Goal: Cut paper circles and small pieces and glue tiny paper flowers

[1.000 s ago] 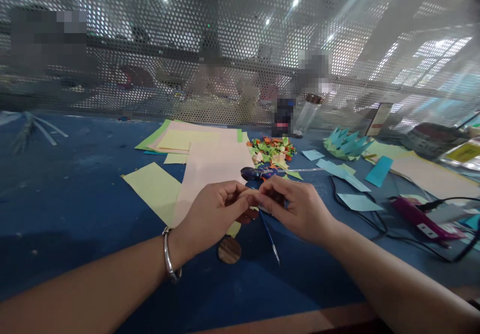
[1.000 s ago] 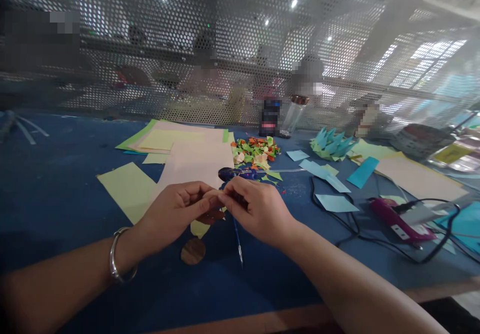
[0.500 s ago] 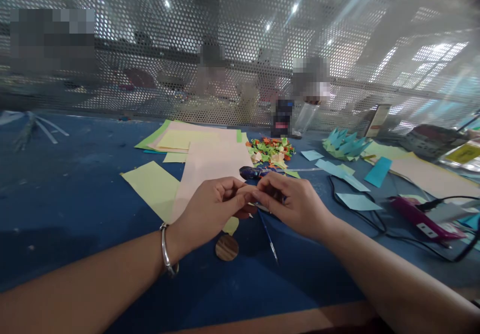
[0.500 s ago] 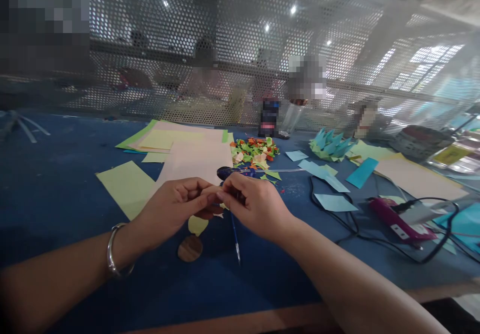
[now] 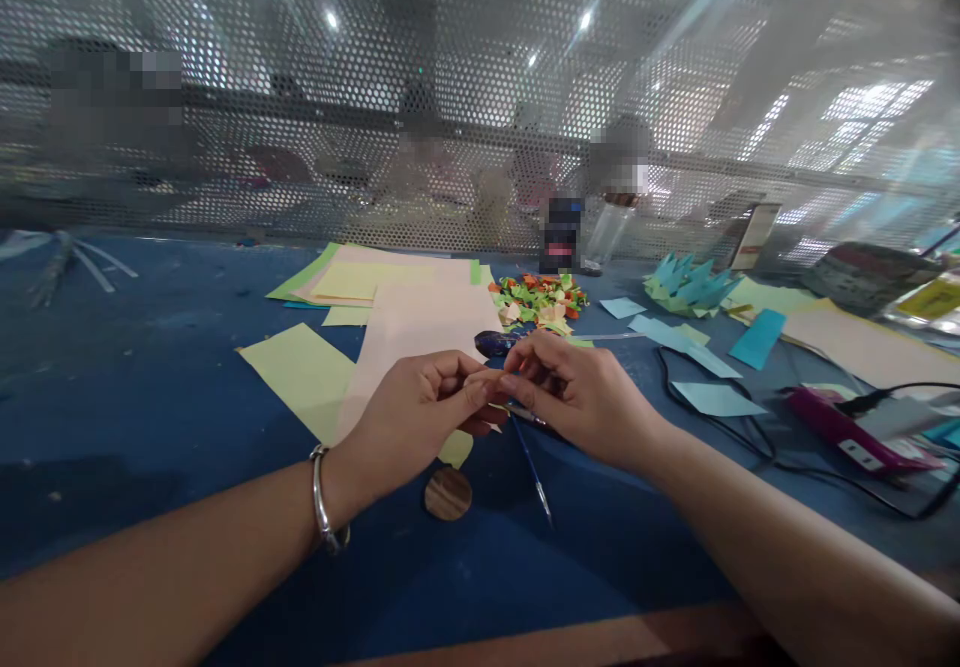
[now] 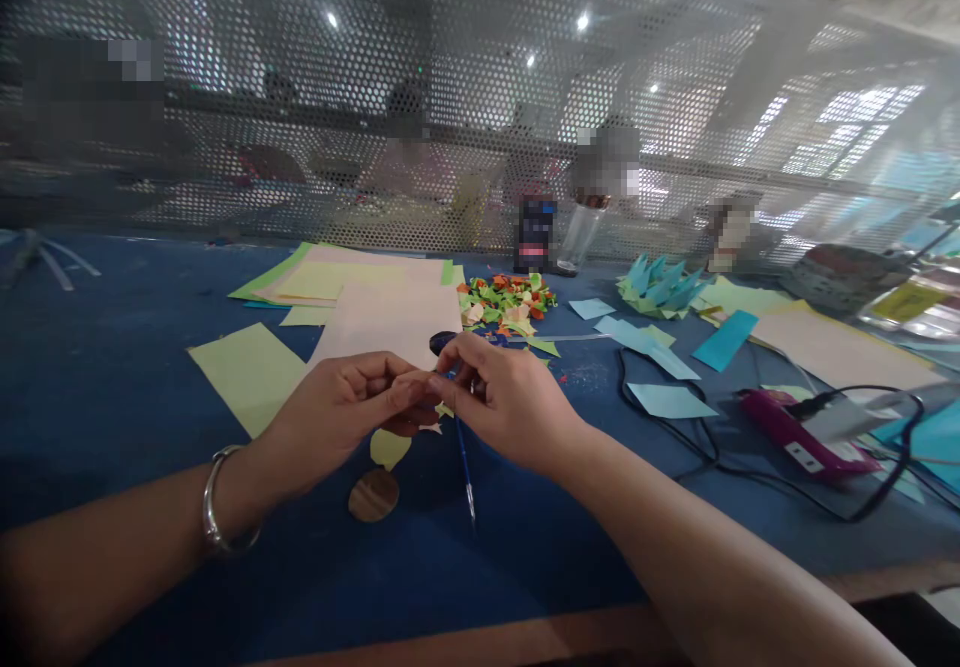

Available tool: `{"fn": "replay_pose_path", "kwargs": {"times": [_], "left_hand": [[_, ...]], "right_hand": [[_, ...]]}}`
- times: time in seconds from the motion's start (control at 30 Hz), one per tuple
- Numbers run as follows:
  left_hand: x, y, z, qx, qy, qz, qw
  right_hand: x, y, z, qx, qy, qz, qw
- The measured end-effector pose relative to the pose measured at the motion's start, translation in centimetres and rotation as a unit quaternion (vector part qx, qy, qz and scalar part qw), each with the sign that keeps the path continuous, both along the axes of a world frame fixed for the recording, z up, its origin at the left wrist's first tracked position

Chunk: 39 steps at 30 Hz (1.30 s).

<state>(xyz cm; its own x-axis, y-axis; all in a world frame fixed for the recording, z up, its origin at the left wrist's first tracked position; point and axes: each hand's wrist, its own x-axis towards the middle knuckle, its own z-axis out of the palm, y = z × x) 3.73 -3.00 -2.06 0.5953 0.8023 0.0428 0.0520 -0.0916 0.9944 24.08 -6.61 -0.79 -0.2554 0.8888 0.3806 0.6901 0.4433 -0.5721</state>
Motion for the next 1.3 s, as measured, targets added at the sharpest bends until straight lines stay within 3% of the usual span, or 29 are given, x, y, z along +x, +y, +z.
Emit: {"fn": "replay_pose_path", "kwargs": {"times": [0.33,0.57,0.77,1.3], "left_hand": [[-0.1,0.0,0.0,0.04,0.011,0.009,0.999],[-0.5,-0.4,1.0,0.165,0.086,0.022,0.982],[-0.7,-0.7,1.1,0.226,0.105,0.033,0.968],[-0.7,-0.8,0.8,0.214,0.079,0.031,0.973]], "right_hand": [[-0.4,-0.2,0.3,-0.022,-0.017,0.027,0.999],[-0.3,-0.3,0.1,-0.029,-0.02,0.021,0.999],[-0.4,-0.3,0.0,-0.053,-0.004,0.052,0.997],[-1.0,-0.5,-0.2,-0.016,0.021,0.028,0.999]]}}
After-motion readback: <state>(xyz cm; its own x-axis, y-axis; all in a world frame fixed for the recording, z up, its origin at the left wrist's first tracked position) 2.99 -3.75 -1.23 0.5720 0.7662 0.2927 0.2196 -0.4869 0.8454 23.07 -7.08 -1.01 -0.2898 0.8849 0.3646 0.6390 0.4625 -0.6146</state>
